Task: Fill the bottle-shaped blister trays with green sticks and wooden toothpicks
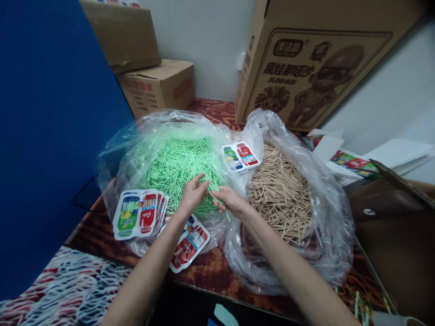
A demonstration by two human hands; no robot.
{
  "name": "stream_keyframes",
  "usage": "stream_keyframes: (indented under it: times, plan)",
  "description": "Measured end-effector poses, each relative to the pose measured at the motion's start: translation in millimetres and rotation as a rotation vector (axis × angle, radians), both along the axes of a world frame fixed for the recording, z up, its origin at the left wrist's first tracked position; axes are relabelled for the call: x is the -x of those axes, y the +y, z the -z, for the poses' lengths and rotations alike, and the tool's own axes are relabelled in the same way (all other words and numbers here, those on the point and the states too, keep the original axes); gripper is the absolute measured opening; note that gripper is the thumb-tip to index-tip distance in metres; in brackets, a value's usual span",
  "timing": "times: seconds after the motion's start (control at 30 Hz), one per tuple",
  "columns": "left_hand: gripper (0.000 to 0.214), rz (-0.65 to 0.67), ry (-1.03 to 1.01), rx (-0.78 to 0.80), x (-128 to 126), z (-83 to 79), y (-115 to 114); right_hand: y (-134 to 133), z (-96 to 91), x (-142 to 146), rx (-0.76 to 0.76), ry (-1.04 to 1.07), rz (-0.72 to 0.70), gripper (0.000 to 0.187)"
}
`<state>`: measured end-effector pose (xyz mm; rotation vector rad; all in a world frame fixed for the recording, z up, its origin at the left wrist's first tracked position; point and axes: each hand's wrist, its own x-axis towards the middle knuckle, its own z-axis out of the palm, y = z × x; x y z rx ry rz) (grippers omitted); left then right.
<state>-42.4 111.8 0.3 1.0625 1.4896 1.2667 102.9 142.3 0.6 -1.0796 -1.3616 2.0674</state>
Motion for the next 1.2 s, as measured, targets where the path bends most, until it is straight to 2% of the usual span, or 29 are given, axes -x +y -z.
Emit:
stream_keyframes:
  times: [0.1, 0.17, 0.3, 0.4, 0.57, 0.63, 0.73, 0.9, 1.0, 1.07, 1.2]
  plan:
    - [0.039, 0.011, -0.024, 0.014, 4, -5.3, 4, -3, -3.7, -1, -0.061, -0.053, -0.073, 0.031]
    - [0.037, -0.012, -0.023, 0.007, 6, -9.6, 9, -3, -5.5, -1, -0.046, -0.050, -0.057, 0.030]
    - [0.050, -0.084, -0.037, -0.035, 8, -16.8, 15, 0, -7.5, -5, -0.030, 0.033, 0.160, 0.032]
    - [0.049, -0.139, -0.059, -0.078, 2, -14.1, 8, -2, -10.5, -8, -0.022, 0.091, 0.272, 0.032]
    - [0.042, -0.100, -0.135, -0.077, -15, 0.4, -12, -12, -15.0, -10, -0.144, 0.103, 0.220, 0.038]
    - [0.043, -0.076, -0.183, -0.090, -19, 2.8, -13, -16, -13.5, -7, -0.164, 0.082, 0.164, 0.031]
    - [0.040, -0.036, -0.162, -0.122, -21, 2.1, -10, -22, -7.6, -1, -0.105, 0.057, 0.078, 0.028]
    - [0.029, 0.107, -0.070, -0.068, -23, 2.7, -8, -32, 0.5, 5, 0.161, 0.140, 0.011, 0.036]
    - [0.039, 0.070, -0.131, -0.073, -24, 4.6, -14, -33, 1.5, 5, 0.228, 0.204, 0.052, 0.038]
    - [0.045, 0.009, -0.173, -0.094, -24, 5.1, -21, -31, 1.7, 5, 0.185, 0.210, 0.110, 0.037]
    - [0.048, -0.111, -0.189, -0.145, -25, 6.9, -38, -21, 3.3, 9, -0.053, 0.167, 0.207, 0.031]
